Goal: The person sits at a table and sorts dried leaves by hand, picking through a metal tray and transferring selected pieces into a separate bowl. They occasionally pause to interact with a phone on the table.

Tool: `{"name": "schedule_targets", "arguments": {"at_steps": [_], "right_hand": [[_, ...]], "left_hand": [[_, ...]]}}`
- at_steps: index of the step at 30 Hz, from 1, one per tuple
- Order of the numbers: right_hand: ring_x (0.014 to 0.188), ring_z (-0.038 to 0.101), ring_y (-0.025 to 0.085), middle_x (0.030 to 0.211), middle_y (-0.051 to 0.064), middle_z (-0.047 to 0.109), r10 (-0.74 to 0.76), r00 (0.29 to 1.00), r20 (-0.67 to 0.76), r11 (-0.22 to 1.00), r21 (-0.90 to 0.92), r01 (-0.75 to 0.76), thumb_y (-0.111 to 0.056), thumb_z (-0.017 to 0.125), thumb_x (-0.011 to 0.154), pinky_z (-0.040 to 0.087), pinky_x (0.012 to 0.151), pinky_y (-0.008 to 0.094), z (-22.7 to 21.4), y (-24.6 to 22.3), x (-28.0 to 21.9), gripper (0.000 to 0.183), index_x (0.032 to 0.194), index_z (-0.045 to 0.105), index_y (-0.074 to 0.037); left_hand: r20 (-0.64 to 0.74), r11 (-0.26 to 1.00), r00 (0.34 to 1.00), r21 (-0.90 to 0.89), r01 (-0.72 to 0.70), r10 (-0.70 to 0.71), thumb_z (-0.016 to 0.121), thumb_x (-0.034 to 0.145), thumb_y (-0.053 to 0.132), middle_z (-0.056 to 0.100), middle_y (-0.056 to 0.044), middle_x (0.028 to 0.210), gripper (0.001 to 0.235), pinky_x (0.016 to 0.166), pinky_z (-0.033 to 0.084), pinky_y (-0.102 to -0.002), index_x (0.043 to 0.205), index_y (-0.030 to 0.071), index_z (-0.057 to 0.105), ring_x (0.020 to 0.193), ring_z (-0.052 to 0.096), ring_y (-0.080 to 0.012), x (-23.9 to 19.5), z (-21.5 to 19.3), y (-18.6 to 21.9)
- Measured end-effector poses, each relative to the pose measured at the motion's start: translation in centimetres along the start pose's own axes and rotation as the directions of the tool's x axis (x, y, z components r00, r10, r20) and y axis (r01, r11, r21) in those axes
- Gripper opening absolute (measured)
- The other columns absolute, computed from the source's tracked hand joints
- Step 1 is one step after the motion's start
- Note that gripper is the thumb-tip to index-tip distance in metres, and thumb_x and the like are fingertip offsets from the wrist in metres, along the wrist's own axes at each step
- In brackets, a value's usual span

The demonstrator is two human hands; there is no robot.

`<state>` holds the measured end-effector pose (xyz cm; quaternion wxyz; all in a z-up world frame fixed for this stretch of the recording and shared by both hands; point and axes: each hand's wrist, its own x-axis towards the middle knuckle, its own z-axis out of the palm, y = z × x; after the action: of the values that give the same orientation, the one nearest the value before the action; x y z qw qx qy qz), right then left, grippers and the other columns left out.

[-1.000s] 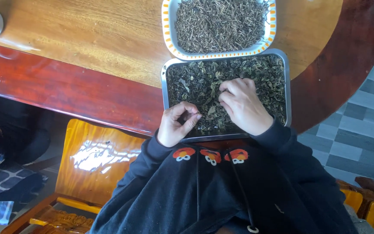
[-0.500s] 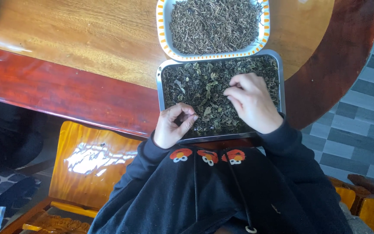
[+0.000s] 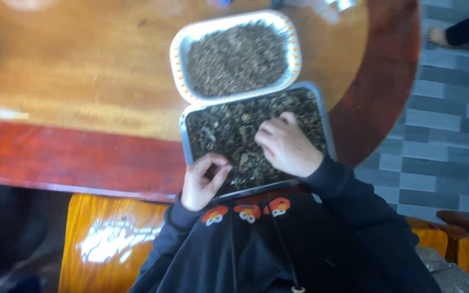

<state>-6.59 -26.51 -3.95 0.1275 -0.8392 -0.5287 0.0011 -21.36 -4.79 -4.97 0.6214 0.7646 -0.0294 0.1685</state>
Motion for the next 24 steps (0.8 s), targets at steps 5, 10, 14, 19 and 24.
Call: {"name": "schedule_targets", "arguments": {"at_steps": [5,10,14,19,24], "right_hand": [[0.087,0.066,0.025,0.086,0.003,0.065,-0.071,0.997,-0.038,0.997,0.031,0.072,-0.009,0.066,0.081,0.04,0.094,0.051,-2.4,0.5,0.3,0.008,0.084,0.062,-0.016],[0.082,0.068,0.024,0.085,0.006,0.068,-0.128,0.992,0.006,0.991,0.036,0.128,-0.003,0.061,0.087,0.038,0.096,0.051,-4.4,1.0,1.2,0.01,0.089,0.066,-0.012],[0.081,0.069,0.024,0.086,0.009,0.072,-0.132,0.989,0.065,0.991,0.015,0.131,0.0,0.062,0.088,0.037,0.099,0.053,-5.4,1.5,2.3,0.014,0.094,0.071,-0.01],[0.082,0.066,0.016,0.086,-0.002,0.064,-0.183,0.97,-0.162,0.976,-0.146,0.16,-0.008,0.066,0.089,0.034,0.101,0.048,-7.5,4.1,4.7,0.009,0.09,0.063,-0.017],[0.074,0.057,0.022,0.081,-0.001,0.064,-0.106,0.904,-0.414,0.994,-0.076,0.081,0.002,0.071,0.095,0.032,0.092,0.04,-11.7,5.8,8.8,0.017,0.091,0.064,-0.012]], "left_hand": [[0.005,0.999,1.0,0.042,0.001,-0.002,0.075,0.091,0.009,0.069,-0.009,0.071,0.008,0.054,0.05,-0.032,0.086,0.004,0.07,0.058,0.063,-0.0207,0.0,-0.1,-0.6],[-0.004,0.995,0.999,0.097,0.032,-0.032,0.074,0.09,0.008,0.07,-0.01,0.072,0.007,0.054,0.051,-0.034,0.087,0.004,0.07,0.058,0.064,-0.0221,0.0,0.0,-0.6],[-0.024,0.994,0.999,0.099,0.04,-0.038,0.075,0.088,0.007,0.071,-0.009,0.071,0.006,0.054,0.051,-0.034,0.085,0.005,0.071,0.058,0.065,-0.0232,0.0,0.1,-0.7],[-0.045,0.993,0.998,0.111,0.048,-0.044,0.076,0.088,0.008,0.071,-0.008,0.071,0.006,0.054,0.05,-0.034,0.086,0.005,0.072,0.059,0.066,-0.0222,0.0,0.3,-0.6],[0.018,0.989,0.996,0.121,0.087,-0.089,0.072,0.094,0.013,0.071,-0.002,0.088,0.005,0.07,0.052,-0.026,0.095,0.009,0.068,0.075,0.066,-0.0123,-0.3,0.3,-0.2]]}}
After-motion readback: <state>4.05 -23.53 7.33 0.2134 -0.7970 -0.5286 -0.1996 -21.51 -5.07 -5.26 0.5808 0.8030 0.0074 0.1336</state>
